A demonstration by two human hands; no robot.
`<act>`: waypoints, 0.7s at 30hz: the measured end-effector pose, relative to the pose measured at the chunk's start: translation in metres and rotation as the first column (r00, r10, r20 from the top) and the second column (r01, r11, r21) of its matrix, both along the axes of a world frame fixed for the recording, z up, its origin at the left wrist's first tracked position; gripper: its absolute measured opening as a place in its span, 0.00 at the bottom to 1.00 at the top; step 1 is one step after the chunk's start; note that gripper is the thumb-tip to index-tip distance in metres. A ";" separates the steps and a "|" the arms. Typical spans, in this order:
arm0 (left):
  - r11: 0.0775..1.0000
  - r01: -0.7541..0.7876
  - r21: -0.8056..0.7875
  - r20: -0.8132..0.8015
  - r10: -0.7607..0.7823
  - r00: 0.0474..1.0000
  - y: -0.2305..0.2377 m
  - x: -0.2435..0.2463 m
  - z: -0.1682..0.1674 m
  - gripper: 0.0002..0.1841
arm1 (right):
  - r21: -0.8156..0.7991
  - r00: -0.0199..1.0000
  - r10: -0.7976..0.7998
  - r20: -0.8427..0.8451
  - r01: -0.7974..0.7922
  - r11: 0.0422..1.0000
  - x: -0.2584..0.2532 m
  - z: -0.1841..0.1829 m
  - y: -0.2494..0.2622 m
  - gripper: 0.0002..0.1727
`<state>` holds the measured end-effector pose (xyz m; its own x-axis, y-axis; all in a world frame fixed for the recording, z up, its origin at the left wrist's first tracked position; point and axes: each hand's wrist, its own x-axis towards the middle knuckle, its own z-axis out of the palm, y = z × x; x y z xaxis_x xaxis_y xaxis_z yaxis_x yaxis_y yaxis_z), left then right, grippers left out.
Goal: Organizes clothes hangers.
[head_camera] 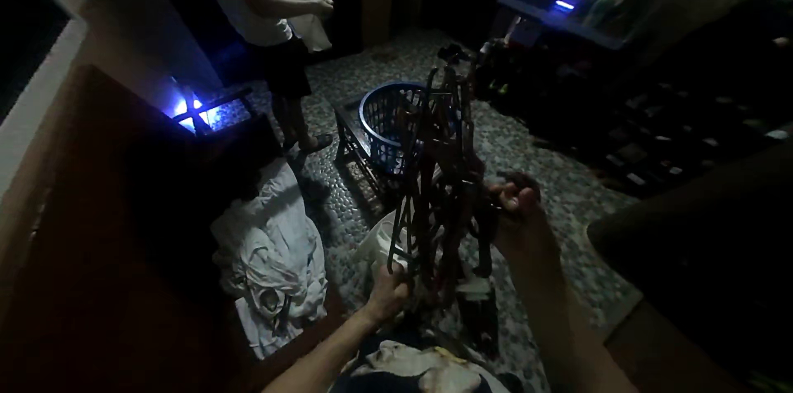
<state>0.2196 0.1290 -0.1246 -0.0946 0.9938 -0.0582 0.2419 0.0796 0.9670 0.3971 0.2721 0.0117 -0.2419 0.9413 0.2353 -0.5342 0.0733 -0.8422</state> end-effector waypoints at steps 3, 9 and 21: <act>0.977 -0.163 0.135 0.108 0.149 0.983 -0.006 0.005 0.006 0.14 | -0.045 0.998 -0.015 -0.058 0.013 0.999 -0.006 0.013 0.000 0.13; 0.877 -0.390 0.282 0.159 0.359 0.920 0.008 -0.006 0.026 0.20 | -0.176 0.999 -0.026 -0.041 0.018 0.984 -0.017 0.026 -0.002 0.14; 0.867 -0.128 0.481 -0.082 0.190 0.978 0.024 -0.013 0.037 0.21 | -0.349 0.929 -0.369 0.004 0.347 0.870 -0.046 0.026 -0.002 0.09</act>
